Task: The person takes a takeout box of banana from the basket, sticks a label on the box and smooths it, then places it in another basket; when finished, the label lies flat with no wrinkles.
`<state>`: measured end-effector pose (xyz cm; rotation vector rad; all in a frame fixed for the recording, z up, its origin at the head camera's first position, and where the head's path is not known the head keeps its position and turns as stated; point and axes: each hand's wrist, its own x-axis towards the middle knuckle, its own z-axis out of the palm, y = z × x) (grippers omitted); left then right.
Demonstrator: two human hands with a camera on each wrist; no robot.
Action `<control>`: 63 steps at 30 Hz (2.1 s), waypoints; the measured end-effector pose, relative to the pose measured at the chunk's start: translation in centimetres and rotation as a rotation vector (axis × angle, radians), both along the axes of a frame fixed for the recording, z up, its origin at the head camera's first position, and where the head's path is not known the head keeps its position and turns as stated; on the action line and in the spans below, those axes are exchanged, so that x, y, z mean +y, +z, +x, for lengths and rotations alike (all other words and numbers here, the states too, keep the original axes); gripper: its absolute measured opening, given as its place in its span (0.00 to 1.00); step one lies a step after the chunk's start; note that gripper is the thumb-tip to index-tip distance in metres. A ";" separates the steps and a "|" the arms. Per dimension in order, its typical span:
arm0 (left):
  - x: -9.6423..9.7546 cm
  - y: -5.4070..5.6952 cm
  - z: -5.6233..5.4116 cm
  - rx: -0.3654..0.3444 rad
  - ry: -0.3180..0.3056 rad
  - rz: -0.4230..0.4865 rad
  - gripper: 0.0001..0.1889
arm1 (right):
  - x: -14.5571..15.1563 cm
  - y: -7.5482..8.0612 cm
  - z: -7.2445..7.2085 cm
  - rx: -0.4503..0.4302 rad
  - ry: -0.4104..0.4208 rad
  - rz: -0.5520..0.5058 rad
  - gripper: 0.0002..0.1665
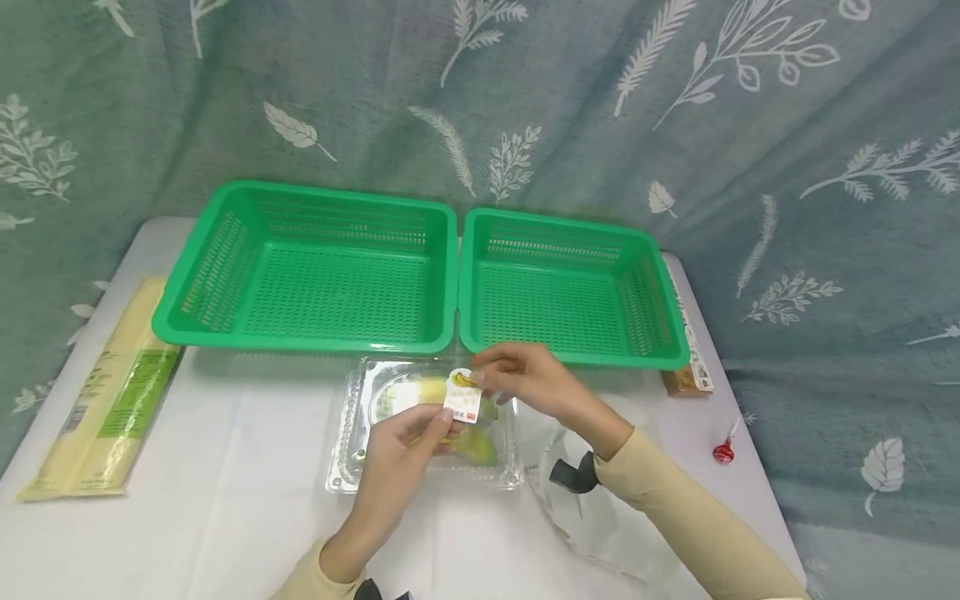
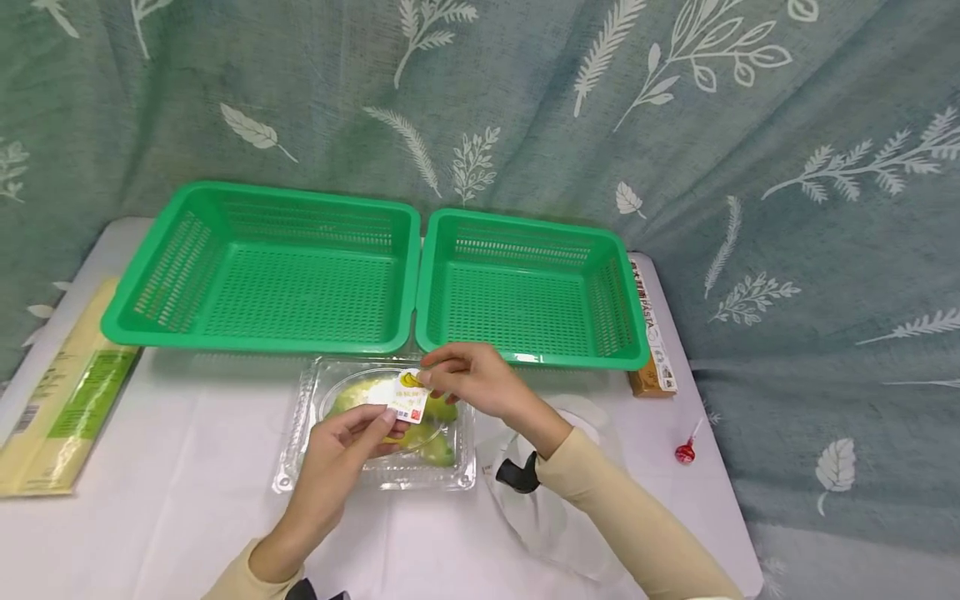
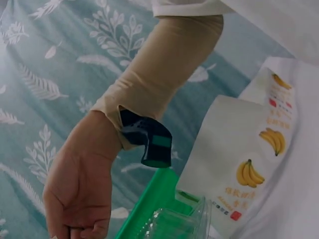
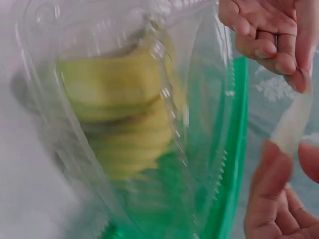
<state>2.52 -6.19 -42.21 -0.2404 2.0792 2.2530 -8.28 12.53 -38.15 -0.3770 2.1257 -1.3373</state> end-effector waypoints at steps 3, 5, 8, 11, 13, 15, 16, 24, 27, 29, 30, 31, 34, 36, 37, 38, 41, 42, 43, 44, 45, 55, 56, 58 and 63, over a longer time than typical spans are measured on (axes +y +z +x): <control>-0.5 0.3 0.2 -0.021 -0.013 -0.065 0.09 | -0.5 -0.6 -0.2 -0.003 -0.018 -0.004 0.20; -0.9 0.6 0.4 -0.007 -0.030 -0.158 0.09 | -0.9 -0.8 -0.3 0.001 -0.021 -0.007 0.20; -1.7 1.0 0.5 0.037 -0.062 -0.319 0.08 | -1.5 -0.9 -0.4 0.026 -0.030 0.006 0.21; -2.3 1.3 0.3 0.064 -0.088 -0.445 0.08 | -2.0 -0.9 -0.4 0.082 -0.029 0.037 0.18; -2.6 1.4 0.1 0.073 -0.105 -0.519 0.08 | -2.2 -0.8 -0.4 0.122 -0.022 0.054 0.15; -2.7 1.5 0.0 0.076 -0.112 -0.584 0.08 | -2.4 -0.8 -0.4 0.163 -0.006 0.070 0.13; -2.8 1.5 -0.1 0.074 -0.114 -0.608 0.08 | -2.5 -0.9 -0.3 0.185 0.002 0.078 0.11; -2.7 1.3 -0.3 0.005 -0.178 -0.747 0.08 | -3.1 -1.0 0.2 0.316 0.069 0.142 0.07; -2.7 1.1 -0.4 0.000 -0.192 -0.784 0.08 | -3.3 -1.3 0.3 0.319 0.081 0.159 0.07; -2.6 0.9 -0.4 0.005 -0.198 -0.814 0.07 | -3.4 -1.6 0.4 0.321 0.083 0.177 0.07; -2.6 0.9 -0.5 0.008 -0.202 -0.827 0.07 | -3.5 -1.6 0.4 0.324 0.087 0.182 0.07; -2.6 0.8 -0.5 0.012 -0.205 -0.841 0.07 | -3.5 -1.7 0.4 0.327 0.091 0.192 0.06; -2.7 0.8 -0.6 0.029 -0.210 -0.882 0.07 | -3.7 -1.8 0.5 0.346 0.107 0.208 0.07; -2.7 0.7 -0.6 0.035 -0.213 -0.902 0.07 | -3.8 -1.9 0.5 0.359 0.120 0.216 0.07; -2.8 0.7 -0.6 0.037 -0.215 -0.912 0.07 | -3.9 -1.9 0.5 0.359 0.125 0.220 0.08; -2.8 0.7 -0.6 0.040 -0.218 -0.922 0.07 | -4.0 -1.9 0.6 0.360 0.130 0.224 0.08; -2.8 0.7 -0.7 0.036 -0.230 -0.941 0.07 | -4.1 -2.1 0.6 0.358 0.136 0.242 0.08; -2.8 0.7 -0.8 0.036 -0.233 -0.945 0.07 | -4.2 -2.1 0.6 0.360 0.136 0.246 0.08; -2.8 0.8 -0.8 0.032 -0.237 -0.949 0.08 | -4.3 -2.2 0.7 0.359 0.133 0.253 0.08; -2.8 0.8 -0.8 0.027 -0.241 -0.950 0.08 | -4.3 -2.2 0.7 0.363 0.130 0.258 0.08; -2.8 0.8 -0.9 0.019 -0.245 -0.950 0.08 | -4.4 -2.3 0.7 0.368 0.127 0.262 0.08; -2.8 0.7 -1.3 -0.026 -0.272 -0.955 0.09 | -4.7 -2.7 0.8 0.405 0.107 0.296 0.08; -2.8 0.7 -1.4 -0.023 -0.272 -0.958 0.09 | -4.7 -2.7 0.8 0.411 0.107 0.300 0.08; -2.8 0.6 -1.5 -0.025 -0.275 -0.964 0.10 | -4.7 -2.7 0.9 0.426 0.105 0.311 0.08; -2.7 0.6 -1.5 -0.040 -0.285 -0.979 0.11 | -4.9 -2.9 1.0 0.470 0.111 0.336 0.08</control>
